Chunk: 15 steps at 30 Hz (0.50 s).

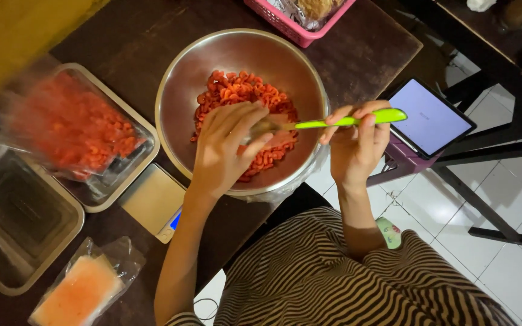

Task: The person scoops red dried shrimp from a large metal bowl into small plastic bags using a green spoon. They place each filled bag onto a digital scale to check the weight, then move the bag into a metal tray. The process repeats with multiple bags.

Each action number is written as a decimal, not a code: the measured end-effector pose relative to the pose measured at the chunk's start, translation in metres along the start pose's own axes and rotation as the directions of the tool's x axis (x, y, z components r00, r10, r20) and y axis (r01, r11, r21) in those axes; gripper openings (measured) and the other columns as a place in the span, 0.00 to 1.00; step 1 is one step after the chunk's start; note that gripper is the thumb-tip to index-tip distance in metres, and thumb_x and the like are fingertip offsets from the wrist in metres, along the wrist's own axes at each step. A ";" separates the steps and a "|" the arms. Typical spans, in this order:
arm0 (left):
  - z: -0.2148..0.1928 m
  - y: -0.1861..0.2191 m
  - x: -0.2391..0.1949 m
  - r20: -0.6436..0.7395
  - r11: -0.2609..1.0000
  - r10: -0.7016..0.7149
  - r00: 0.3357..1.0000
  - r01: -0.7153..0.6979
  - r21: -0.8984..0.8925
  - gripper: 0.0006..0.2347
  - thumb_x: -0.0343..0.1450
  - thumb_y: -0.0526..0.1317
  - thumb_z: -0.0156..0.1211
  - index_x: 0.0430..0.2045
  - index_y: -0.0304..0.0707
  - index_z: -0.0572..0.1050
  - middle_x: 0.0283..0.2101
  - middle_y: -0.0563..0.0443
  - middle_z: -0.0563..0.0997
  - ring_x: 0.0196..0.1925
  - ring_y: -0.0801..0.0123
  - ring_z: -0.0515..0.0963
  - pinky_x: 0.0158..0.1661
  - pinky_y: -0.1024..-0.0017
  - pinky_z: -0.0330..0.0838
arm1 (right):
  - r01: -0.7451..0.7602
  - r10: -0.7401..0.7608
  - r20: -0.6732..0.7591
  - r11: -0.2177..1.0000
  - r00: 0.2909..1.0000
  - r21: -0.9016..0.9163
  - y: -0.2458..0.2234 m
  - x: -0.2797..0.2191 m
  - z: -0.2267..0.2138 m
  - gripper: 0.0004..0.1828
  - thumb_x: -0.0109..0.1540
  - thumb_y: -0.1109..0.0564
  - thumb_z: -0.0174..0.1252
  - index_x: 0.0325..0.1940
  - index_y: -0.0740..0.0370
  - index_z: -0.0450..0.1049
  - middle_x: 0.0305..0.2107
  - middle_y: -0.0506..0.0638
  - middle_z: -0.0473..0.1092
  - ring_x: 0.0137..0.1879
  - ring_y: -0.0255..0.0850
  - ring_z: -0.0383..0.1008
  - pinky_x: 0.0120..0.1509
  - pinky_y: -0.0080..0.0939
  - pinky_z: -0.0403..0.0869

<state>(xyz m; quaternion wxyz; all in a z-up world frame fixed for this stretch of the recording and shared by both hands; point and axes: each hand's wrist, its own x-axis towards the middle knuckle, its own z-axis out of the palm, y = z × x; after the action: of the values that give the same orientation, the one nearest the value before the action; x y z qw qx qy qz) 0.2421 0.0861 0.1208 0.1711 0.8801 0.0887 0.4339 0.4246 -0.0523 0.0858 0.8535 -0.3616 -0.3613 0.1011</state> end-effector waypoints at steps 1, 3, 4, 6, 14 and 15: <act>-0.001 0.000 0.000 0.001 1.000 0.000 1.000 0.000 0.000 0.16 0.71 0.43 0.71 0.51 0.39 0.80 0.50 0.48 0.83 0.56 0.57 0.81 0.58 0.59 0.70 | -0.001 0.001 0.000 1.000 1.000 0.000 0.001 -0.001 0.002 0.14 0.74 0.48 0.40 0.45 0.61 0.57 0.30 0.70 0.72 0.20 0.48 0.74 0.30 0.37 0.75; -0.002 0.000 0.000 -0.029 0.999 0.034 0.999 -0.034 0.025 0.12 0.72 0.42 0.70 0.46 0.40 0.82 0.48 0.50 0.84 0.56 0.59 0.81 0.58 0.60 0.70 | -0.022 0.022 0.002 1.000 1.000 0.001 0.003 -0.003 0.005 0.14 0.74 0.47 0.40 0.45 0.61 0.58 0.29 0.68 0.73 0.20 0.45 0.75 0.28 0.34 0.73; -0.006 0.003 0.002 -0.027 0.999 0.033 0.999 -0.033 0.026 0.12 0.72 0.42 0.70 0.46 0.40 0.82 0.48 0.50 0.84 0.56 0.59 0.81 0.58 0.60 0.70 | -0.023 0.023 0.002 1.000 1.000 0.001 0.002 -0.003 0.008 0.14 0.74 0.47 0.40 0.45 0.61 0.58 0.29 0.68 0.73 0.20 0.45 0.75 0.28 0.34 0.73; -0.012 0.008 0.006 -0.061 0.999 0.040 0.997 -0.039 0.024 0.08 0.73 0.36 0.68 0.44 0.36 0.83 0.44 0.48 0.86 0.53 0.59 0.83 0.64 0.56 0.63 | -0.024 0.026 0.098 1.000 0.995 -0.019 0.001 -0.002 0.012 0.14 0.74 0.48 0.40 0.45 0.62 0.58 0.31 0.71 0.73 0.23 0.49 0.77 0.33 0.40 0.77; -0.007 0.002 0.002 -0.002 1.000 0.003 1.000 -0.003 -0.015 0.09 0.75 0.38 0.64 0.47 0.38 0.83 0.50 0.46 0.84 0.56 0.58 0.82 0.61 0.56 0.69 | -0.027 0.026 0.143 1.000 0.989 0.010 -0.001 -0.008 0.017 0.14 0.74 0.49 0.39 0.45 0.63 0.57 0.34 0.74 0.72 0.29 0.54 0.79 0.37 0.45 0.80; -0.007 0.001 0.002 0.010 0.999 -0.001 1.000 0.001 -0.046 0.08 0.75 0.36 0.62 0.47 0.38 0.83 0.50 0.44 0.83 0.56 0.55 0.82 0.60 0.55 0.70 | -0.008 0.012 0.151 1.000 0.988 -0.029 0.000 -0.007 0.018 0.13 0.74 0.50 0.39 0.45 0.63 0.57 0.35 0.74 0.72 0.30 0.54 0.80 0.38 0.46 0.80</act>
<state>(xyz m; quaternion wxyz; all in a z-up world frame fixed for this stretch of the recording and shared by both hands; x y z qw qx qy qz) 0.2377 0.0869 0.1266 0.1922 0.8781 0.0781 0.4312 0.4069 -0.0454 0.0907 0.8178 -0.3668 -0.4247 0.1275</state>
